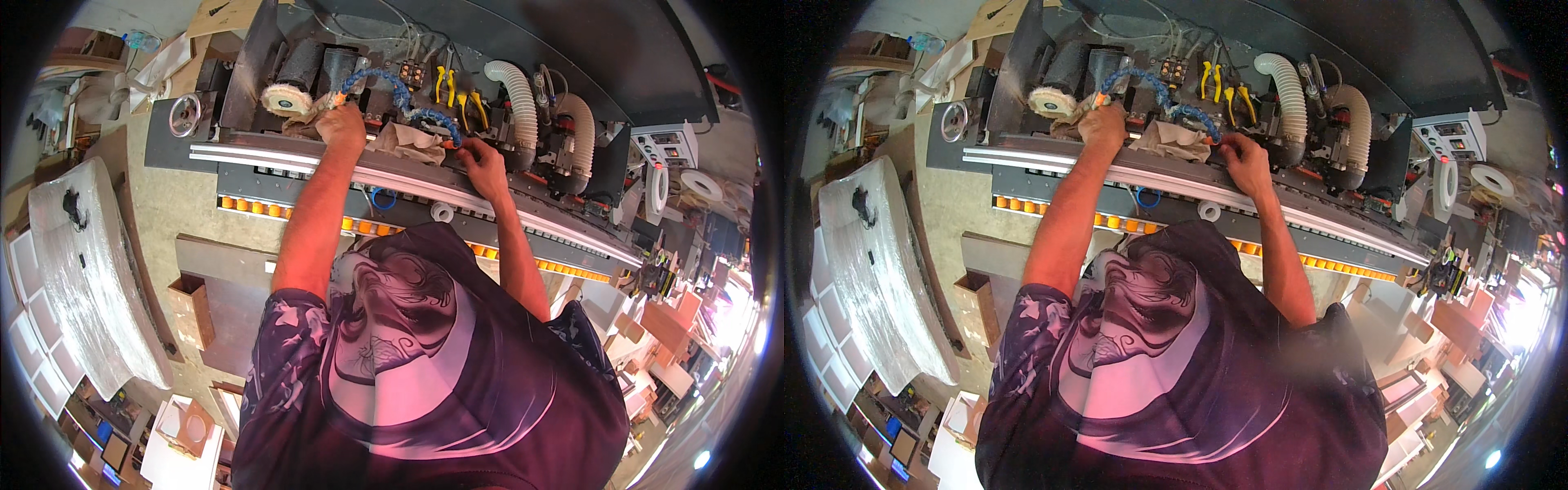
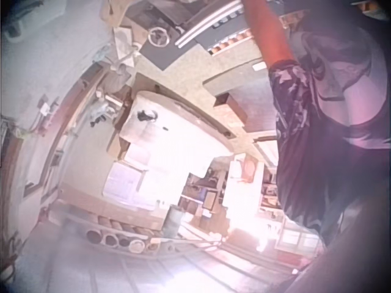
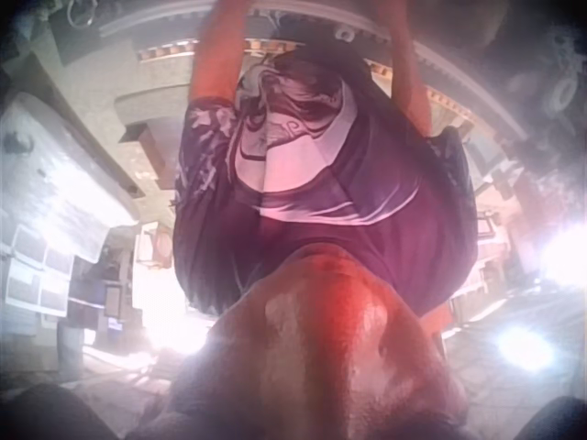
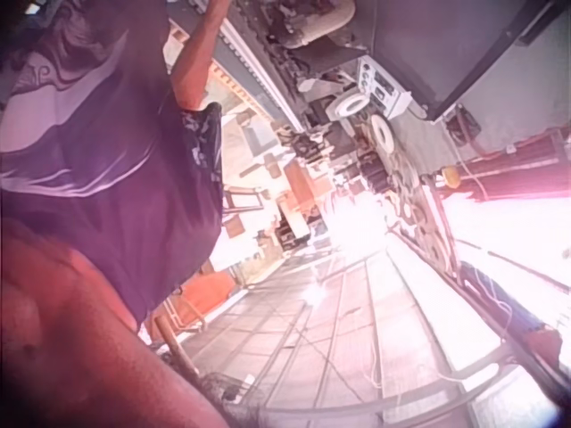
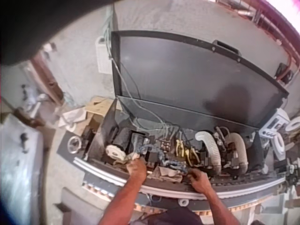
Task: The person assembles a mechanical device on a workbench. They connect a clear tube to a white container, secure it with a red cap, and then use pliers to tighten fittings on a blue braided hose attached to the machine.
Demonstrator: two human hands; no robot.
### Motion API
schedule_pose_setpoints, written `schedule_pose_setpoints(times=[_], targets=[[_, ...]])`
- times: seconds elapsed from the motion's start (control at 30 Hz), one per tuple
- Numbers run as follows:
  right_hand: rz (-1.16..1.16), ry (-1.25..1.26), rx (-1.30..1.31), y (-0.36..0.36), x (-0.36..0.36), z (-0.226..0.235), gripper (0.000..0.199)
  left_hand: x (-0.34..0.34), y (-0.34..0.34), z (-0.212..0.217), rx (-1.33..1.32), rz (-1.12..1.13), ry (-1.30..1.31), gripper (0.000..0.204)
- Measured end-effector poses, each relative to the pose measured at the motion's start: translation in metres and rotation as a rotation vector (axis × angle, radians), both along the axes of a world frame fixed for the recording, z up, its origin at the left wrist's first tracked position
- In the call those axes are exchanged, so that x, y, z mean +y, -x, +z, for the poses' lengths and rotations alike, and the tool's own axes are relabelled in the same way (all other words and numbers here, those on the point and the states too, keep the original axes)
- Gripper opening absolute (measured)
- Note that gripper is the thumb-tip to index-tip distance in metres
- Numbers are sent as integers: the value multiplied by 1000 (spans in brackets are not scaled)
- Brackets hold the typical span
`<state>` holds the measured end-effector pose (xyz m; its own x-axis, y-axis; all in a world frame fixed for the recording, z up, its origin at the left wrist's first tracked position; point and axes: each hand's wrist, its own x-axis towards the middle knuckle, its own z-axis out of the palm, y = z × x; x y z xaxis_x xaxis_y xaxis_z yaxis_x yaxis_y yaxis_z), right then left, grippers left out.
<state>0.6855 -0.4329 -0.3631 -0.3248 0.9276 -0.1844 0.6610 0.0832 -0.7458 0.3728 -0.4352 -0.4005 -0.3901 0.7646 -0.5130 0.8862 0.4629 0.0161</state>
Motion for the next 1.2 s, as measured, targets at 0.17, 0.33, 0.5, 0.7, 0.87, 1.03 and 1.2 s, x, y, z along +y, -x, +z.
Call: schedule_pose_setpoints(times=[0.17, 0.33, 0.5, 0.7, 0.87, 1.03, 1.2], targets=[[75, 61, -123, 5, -3, 15, 21, 5, -6, -8, 2, 24, 25, 30], [73, 37, -115, -1, -4, 9, 21, 7, -10, -2, 3, 17, 18, 30], [76, 56, -89, -3, -1, -1, 22, 6, -1, -1, -56, 7, 44, 35], [106, 81, -96, 0, 0, 3, 22, 3, -4, 0, -20, 3, 3, 27], [113, 36, -123, 6, 0, 12, 25, 2, 0, -10, -53, 37, -25, 28], [48, 47, 181, 15, -2, 3, 22, 3, -3, -9, -72, 54, -14, 27], [18, 88, 217, 20, -4, 3, 19, 3, -3, -5, -82, 70, 2, 28]])
